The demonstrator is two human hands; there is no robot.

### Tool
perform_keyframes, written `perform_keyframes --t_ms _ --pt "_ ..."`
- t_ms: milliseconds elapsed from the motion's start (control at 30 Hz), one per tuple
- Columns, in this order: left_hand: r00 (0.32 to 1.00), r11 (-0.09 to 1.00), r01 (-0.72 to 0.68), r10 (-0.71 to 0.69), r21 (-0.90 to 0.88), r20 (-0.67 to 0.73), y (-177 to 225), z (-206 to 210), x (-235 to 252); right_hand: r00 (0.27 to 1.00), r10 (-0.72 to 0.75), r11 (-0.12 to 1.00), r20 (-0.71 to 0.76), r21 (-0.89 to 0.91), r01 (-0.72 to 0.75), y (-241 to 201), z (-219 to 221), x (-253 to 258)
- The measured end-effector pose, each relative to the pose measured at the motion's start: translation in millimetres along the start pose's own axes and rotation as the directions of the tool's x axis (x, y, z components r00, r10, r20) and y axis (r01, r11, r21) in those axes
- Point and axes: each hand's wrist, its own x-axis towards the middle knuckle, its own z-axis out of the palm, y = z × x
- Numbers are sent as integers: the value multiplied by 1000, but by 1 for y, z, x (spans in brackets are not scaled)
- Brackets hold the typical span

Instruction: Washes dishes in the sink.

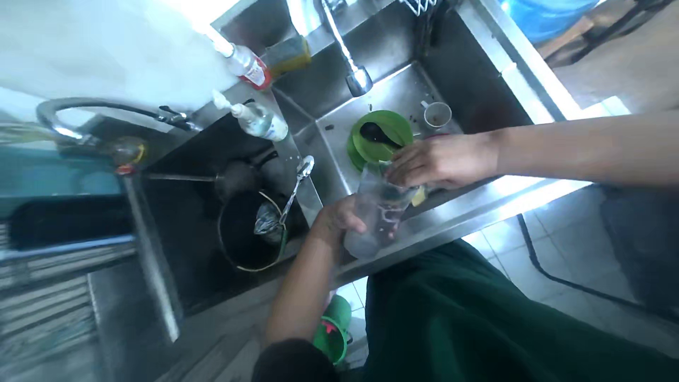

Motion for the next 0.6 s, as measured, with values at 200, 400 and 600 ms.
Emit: perform_keyframes --t_ms 200,400,600 --pt "803 466 478 111 745 -585 34 30 -4 891 433 797 136 404 -449 -11 -18 -11" --pt "714 91 653 259 752 -651 38 51 -6 735 668 642 118 408 -649 -55 15 27" --pt "731 -147 432 634 890 -251 13 33 -12 762 613 317 208 819 -479 -56 46 35"
